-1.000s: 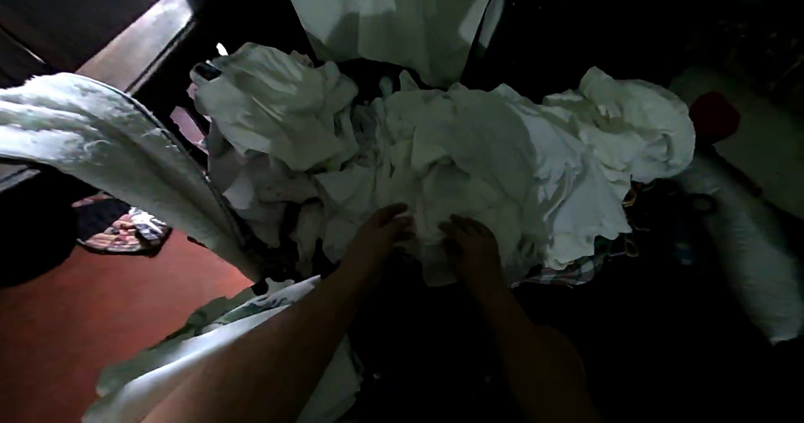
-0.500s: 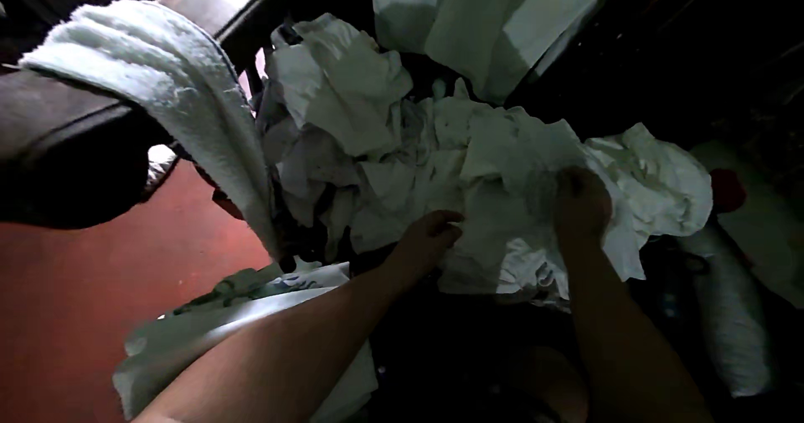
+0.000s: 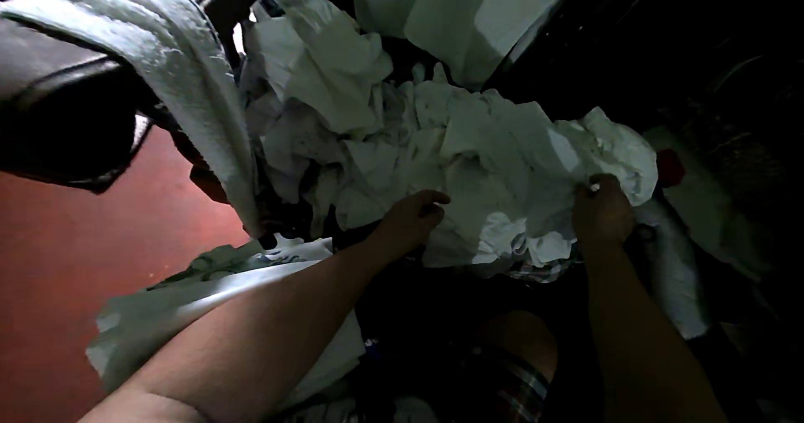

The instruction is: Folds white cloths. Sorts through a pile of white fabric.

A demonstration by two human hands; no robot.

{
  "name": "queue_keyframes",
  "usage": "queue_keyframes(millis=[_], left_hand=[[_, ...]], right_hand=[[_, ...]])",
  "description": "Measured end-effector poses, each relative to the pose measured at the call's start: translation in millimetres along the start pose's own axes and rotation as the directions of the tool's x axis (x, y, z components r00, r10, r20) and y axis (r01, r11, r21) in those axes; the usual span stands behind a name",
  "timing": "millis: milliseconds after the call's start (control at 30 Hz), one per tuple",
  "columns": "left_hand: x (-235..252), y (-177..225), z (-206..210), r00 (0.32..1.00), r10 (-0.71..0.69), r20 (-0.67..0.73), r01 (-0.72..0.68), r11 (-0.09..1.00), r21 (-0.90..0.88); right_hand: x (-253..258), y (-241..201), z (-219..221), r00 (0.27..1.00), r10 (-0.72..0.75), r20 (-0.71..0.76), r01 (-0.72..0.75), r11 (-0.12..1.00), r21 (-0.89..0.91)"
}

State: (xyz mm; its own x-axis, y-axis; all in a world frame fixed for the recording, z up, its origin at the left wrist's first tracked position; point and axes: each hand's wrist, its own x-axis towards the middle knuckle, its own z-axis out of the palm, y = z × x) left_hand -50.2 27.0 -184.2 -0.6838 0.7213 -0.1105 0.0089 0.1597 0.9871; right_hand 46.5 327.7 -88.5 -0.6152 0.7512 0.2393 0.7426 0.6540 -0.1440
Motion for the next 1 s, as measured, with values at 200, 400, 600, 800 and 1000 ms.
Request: queue_keyframes(millis=[200,400,600,800,1000], left_hand=[[-10.4,11.9,9.8,0.975,0.173,0.142,-0.168,0.985,-0.047],[-36.7,27.5,24.2,0.967,0.222,-0.123,-0.159,0.908,0.388],[-19.4,-48.4,-18.0,0.954,0.105,-0.282,-0.145,0.982,-0.124],[-35.0,35.9,-5.5,0.935,-0.331,-0.128,0.338,0.940,0.040],[-28.2,14.8,3.0,0.989,0.074,0.129,-0.034,0.956,-0.291]], right_hand=[[-56.8,-49.0,-33.6,0.964,-0.240,-0.115,0.229,0.530,0.817],[-94.7,-86.4,8.7,0.826,-0.563,0.014,0.015,0.047,0.999],[-114.3,-76.1,62.7,0.876,-0.482,-0.005,0.138,0.242,0.960],[-130.2,-81.8,53.8,0.749,-0.569,-0.338,0.592,0.347,0.727],[-142.3,-90.4,55.0,0.740,-0.614,-0.276,0.617,0.453,0.644]])
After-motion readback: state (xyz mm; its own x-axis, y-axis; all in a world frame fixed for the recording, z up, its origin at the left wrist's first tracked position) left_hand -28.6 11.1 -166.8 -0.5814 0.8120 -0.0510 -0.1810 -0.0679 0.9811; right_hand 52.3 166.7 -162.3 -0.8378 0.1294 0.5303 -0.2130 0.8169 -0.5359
